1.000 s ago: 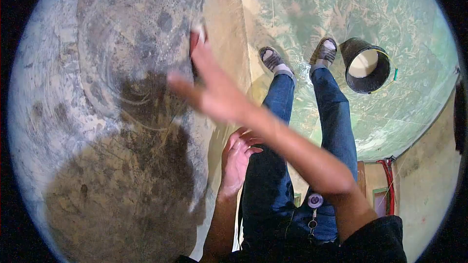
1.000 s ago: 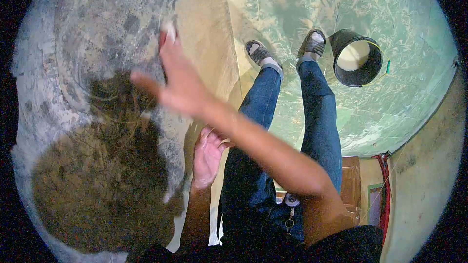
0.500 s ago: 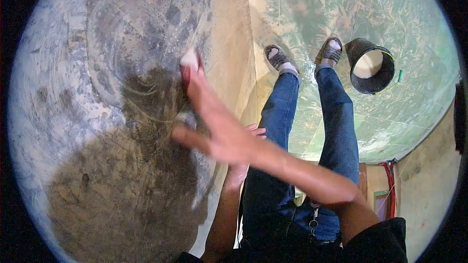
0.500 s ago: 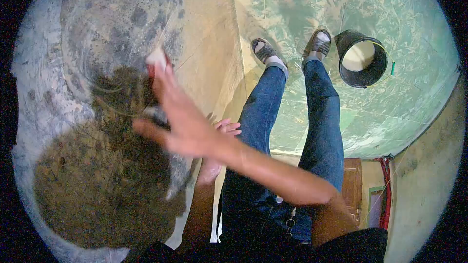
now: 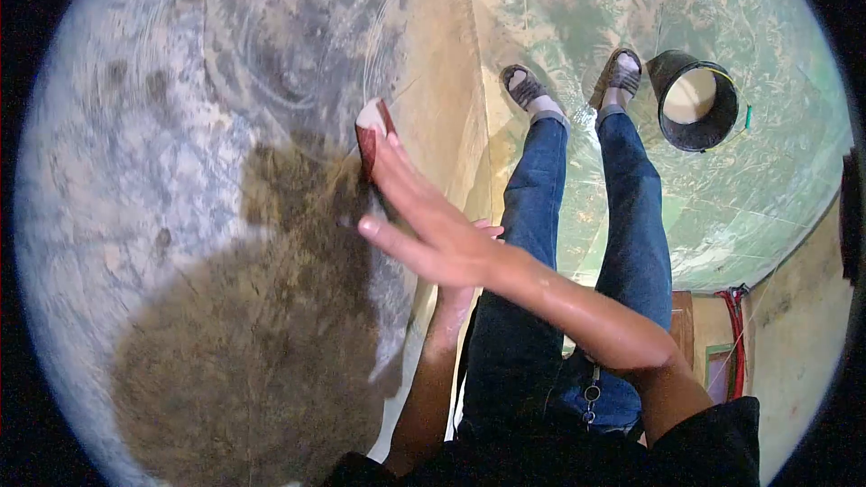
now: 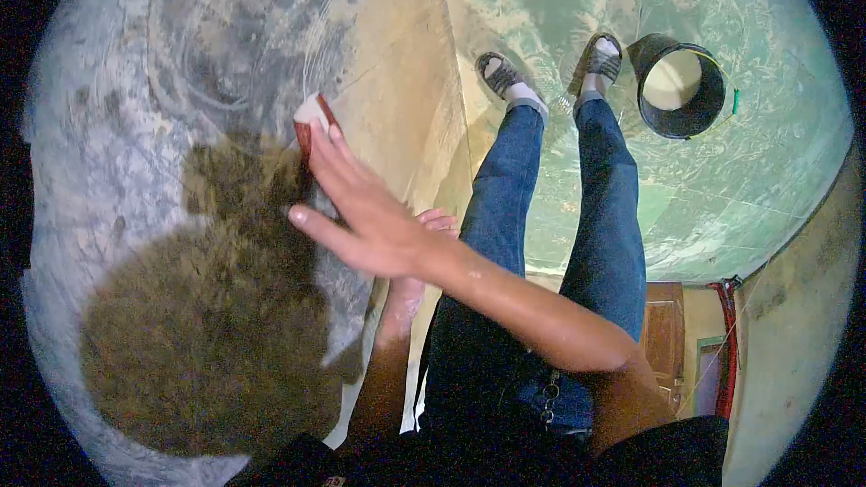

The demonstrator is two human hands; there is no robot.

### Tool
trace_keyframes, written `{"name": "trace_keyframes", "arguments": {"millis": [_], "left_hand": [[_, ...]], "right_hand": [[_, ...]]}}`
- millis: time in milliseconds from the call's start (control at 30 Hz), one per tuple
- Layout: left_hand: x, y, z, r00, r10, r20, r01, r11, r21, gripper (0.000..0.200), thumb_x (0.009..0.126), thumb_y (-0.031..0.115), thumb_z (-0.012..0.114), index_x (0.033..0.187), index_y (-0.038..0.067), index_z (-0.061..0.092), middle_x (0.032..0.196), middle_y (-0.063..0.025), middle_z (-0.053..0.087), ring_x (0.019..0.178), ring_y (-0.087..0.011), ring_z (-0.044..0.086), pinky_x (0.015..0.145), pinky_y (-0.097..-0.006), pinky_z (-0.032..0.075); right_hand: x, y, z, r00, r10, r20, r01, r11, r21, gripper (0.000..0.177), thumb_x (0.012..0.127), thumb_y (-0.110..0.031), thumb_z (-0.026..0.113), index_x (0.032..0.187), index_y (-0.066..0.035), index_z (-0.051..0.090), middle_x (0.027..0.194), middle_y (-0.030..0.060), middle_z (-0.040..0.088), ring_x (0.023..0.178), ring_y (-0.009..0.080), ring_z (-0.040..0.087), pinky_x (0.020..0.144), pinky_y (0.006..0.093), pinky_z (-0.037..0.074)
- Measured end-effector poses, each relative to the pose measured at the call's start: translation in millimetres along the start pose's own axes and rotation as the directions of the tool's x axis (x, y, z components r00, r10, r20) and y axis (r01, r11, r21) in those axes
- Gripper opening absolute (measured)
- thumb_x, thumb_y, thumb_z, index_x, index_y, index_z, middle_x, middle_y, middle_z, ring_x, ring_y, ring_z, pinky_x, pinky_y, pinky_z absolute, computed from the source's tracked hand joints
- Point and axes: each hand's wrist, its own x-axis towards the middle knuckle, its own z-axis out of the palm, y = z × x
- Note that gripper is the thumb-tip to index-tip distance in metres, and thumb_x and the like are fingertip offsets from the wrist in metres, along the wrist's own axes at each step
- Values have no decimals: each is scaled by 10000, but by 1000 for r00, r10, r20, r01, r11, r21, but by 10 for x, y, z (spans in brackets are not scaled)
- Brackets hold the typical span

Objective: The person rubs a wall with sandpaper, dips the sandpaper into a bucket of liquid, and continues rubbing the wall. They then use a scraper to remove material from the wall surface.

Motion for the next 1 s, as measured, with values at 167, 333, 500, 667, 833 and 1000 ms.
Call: {"name": "trace_keyframes", "arguments": {"millis": [167,333,500,667,833,1000], "left_hand": [[-216,245,206,991,-21,-131,59,952,300,399,1027,300,445,1306,21,503,1189,-128,631,1051,-215,625,887,-350,485],[-312,176,172,989,10,-147,34,955,294,397,1022,290,458,1305,14,494,1201,-129,623,1058,-221,621,888,-340,483],[-333,-122,71,996,40,-78,-25,981,193,409,1020,298,460,1308,9,490,1212,-128,624,1044,-222,623,911,-345,475],[-452,-109,194,994,23,-108,9,958,286,404,1019,311,454,1292,20,516,1173,-122,643,1026,-195,626,875,-319,476],[-442,-187,153,985,7,-172,45,954,295,377,1017,275,454,1292,26,520,1193,-126,632,1043,-199,620,897,-325,470],[-359,-813,-370,999,33,-14,-33,998,-47,449,989,329,507,1297,2,513,1223,-126,604,1096,-226,591,972,-362,451]], "right_hand": [[763,501,-295,989,-18,-145,40,989,145,743,1024,-445,292,1495,72,42,1567,281,91,1471,389,29,1199,402,71],[778,394,-435,999,39,-1,-37,956,292,739,1026,-441,275,1495,71,22,1574,274,28,1477,358,-2,1200,392,47],[-306,-187,260,999,30,34,-33,995,96,737,1025,-427,306,1513,27,-10,1590,240,-18,1475,371,-33,1199,423,34],[128,390,86,999,7,-53,4,981,195,774,1005,-481,350,1514,26,64,1579,267,46,1468,403,34,1197,411,83],[290,191,-22,997,2,-75,7,993,116,797,1002,-483,365,1500,63,68,1576,271,58,1470,394,36,1198,407,87],[-598,-54,458,997,0,76,1,1000,-14,812,1000,-491,360,1501,63,43,1575,277,30,1472,389,18,1198,420,84]]}}
